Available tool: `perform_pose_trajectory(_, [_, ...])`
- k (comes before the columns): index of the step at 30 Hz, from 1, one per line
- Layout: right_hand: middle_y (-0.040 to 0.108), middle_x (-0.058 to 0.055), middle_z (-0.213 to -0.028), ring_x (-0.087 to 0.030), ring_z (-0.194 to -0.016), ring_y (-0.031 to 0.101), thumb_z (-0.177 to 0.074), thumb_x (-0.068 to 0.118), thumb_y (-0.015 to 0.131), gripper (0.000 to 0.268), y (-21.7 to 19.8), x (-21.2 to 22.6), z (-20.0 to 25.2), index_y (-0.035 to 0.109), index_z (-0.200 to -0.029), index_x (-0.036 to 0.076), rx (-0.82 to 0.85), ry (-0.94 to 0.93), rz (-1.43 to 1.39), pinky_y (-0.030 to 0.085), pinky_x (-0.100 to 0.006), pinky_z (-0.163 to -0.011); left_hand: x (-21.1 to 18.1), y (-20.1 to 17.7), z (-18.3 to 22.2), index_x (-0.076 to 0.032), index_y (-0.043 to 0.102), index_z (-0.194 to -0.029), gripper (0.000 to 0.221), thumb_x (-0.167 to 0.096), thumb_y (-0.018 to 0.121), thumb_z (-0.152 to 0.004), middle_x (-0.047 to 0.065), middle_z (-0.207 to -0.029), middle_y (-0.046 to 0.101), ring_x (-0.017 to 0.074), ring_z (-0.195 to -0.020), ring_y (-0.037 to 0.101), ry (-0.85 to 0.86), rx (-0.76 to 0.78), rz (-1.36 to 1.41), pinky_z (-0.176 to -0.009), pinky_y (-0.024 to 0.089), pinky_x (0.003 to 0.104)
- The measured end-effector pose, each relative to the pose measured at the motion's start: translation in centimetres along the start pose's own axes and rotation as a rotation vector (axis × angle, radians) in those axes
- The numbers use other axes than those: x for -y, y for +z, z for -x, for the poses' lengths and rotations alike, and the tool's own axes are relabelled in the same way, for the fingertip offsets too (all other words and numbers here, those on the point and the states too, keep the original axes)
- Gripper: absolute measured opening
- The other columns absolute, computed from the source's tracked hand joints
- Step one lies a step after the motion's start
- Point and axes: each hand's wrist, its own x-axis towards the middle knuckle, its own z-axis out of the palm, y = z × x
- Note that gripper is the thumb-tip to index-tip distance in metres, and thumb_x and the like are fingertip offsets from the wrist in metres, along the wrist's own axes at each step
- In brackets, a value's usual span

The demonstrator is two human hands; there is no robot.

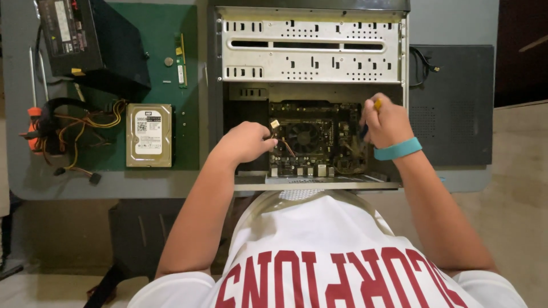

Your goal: Cleaning and inspecting the internal components of a desktop computer using a brush and a small tool

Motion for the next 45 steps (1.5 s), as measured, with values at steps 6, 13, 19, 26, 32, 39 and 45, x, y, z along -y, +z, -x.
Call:
perform_pose_trajectory(6, [0.061,-0.024,-0.062,-0.048,-0.067,0.065,-0.115,0.023,0.043,0.029,0.9,-0.5,-0.1,0.061,-0.102,0.005,-0.233,-0.098,0.241,0.051,-0.055,-0.064,0.0,-0.1,0.2,-0.013,0.079,-0.091,0.031,-0.037,0.06,-0.095,0.009,-0.081,0.073,0.0307,-0.086,0.071,0.016,0.006,-0.013,-0.077,0.056,0.043])
perform_pose_trajectory(13, [0.064,-0.011,-0.057,-0.04,-0.067,0.069,-0.11,0.029,0.043,0.026,1.2,-1.8,0.4,0.059,-0.106,0.01,0.005,0.06,0.27,0.053,-0.052,-0.067,-0.4,-0.5,0.5,-0.012,0.08,-0.092,0.03,-0.034,0.059,-0.096,0.011,-0.082,0.074,0.0309,-0.084,0.071,0.028,0.002,0.0,-0.076,0.056,0.043])
perform_pose_trajectory(19, [0.066,-0.027,-0.072,-0.051,-0.077,0.068,-0.111,0.03,0.046,0.029,-0.7,0.0,-0.2,0.063,-0.11,0.007,-0.074,0.077,0.288,0.052,-0.057,-0.07,0.3,0.2,-0.3,-0.012,0.079,-0.088,0.029,-0.032,0.059,-0.096,0.007,-0.077,0.073,0.0259,-0.076,0.069,0.039,-0.018,0.006,-0.073,0.056,0.04])
perform_pose_trajectory(26, [0.068,-0.015,-0.07,-0.04,-0.071,0.069,-0.111,0.028,0.049,0.022,0.0,-1.2,0.5,0.066,-0.102,0.017,-0.016,0.081,0.136,0.056,-0.047,-0.072,0.4,0.2,-0.5,-0.009,0.078,-0.088,0.031,-0.033,0.06,-0.095,0.009,-0.077,0.072,0.0289,-0.077,0.07,0.056,-0.013,-0.008,-0.072,0.056,0.042])
perform_pose_trajectory(32, [0.068,-0.026,-0.088,-0.045,-0.073,0.068,-0.114,0.019,0.048,0.026,-0.8,0.0,2.0,0.068,-0.106,0.005,-0.142,0.059,-0.071,0.057,-0.049,-0.063,0.5,0.5,-0.5,-0.007,0.077,-0.088,0.03,-0.029,0.058,-0.097,0.008,-0.076,0.072,0.0246,-0.068,0.066,0.075,-0.019,0.003,-0.066,0.054,0.038])
perform_pose_trajectory(39, [0.066,-0.031,-0.11,-0.04,-0.077,0.071,-0.116,0.014,0.042,0.025,-0.8,0.0,2.9,0.057,-0.109,-0.005,-0.213,-0.032,-0.349,0.062,-0.047,-0.067,0.2,0.3,-0.2,-0.009,0.077,-0.089,0.029,-0.029,0.058,-0.096,0.007,-0.077,0.074,0.0233,-0.068,0.067,0.068,-0.016,-0.007,-0.066,0.054,0.038])
perform_pose_trajectory(45, [0.061,-0.037,-0.122,-0.048,-0.087,0.068,-0.115,0.014,0.036,0.028,-1.2,0.3,2.8,0.057,-0.112,-0.005,-0.197,-0.035,-0.395,0.061,-0.054,-0.074,0.2,0.2,-0.1,-0.006,0.078,-0.095,0.03,-0.029,0.058,-0.097,0.009,-0.082,0.075,0.0256,-0.074,0.069,0.074,-0.009,-0.01,-0.07,0.056,0.039])
